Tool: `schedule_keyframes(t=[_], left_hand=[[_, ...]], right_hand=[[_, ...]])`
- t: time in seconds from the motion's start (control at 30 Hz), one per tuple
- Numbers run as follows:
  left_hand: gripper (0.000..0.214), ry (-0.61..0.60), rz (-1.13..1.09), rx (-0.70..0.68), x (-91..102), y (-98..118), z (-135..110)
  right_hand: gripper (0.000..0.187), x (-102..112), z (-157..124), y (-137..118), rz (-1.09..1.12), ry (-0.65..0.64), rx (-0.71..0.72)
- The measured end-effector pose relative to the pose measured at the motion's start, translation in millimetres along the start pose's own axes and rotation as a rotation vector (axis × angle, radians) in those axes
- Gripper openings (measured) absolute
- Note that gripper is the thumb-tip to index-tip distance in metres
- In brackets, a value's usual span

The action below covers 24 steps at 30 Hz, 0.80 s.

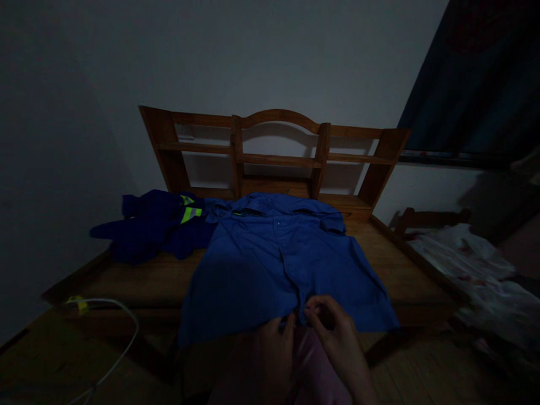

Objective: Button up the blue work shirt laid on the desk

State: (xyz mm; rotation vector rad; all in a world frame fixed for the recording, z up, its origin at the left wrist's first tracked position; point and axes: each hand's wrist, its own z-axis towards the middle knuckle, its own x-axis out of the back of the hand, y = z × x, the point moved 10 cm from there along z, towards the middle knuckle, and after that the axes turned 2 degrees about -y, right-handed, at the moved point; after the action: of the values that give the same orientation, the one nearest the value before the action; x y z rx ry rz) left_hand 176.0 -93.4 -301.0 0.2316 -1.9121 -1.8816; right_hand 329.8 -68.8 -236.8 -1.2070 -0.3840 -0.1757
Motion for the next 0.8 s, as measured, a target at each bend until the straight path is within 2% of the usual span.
schedule_keyframes(t=[0.1, 0.27, 0.47, 0.67, 0.8], left_hand=[[0.027, 0.003, -0.002, 0.038, -0.4, -5, 1], [0.027, 0.006, -0.031, 0.021, -2.3, -2, 0], [0.028, -0.085, -0.183, -0.002, -9.4, 8, -3], [0.025, -0.085, -0.232, 0.016, -1.8, -13, -2], [0.029, -0.116, -0.290, 0.083, -8.5, -20, 3]], right_hand=[[0.014, 2, 1, -1, -0.032, 0.015, 0.015], [0.014, 2, 1, -3, -0.071, 0.017, 0.024], [0.012, -3, -2, -8, -0.164, -0.017, 0.078], [0.010, -8, -5, -7, -0.255, -0.032, 0.102], [0.010, -8, -5, -4, -0.289, -0.026, 0.096]])
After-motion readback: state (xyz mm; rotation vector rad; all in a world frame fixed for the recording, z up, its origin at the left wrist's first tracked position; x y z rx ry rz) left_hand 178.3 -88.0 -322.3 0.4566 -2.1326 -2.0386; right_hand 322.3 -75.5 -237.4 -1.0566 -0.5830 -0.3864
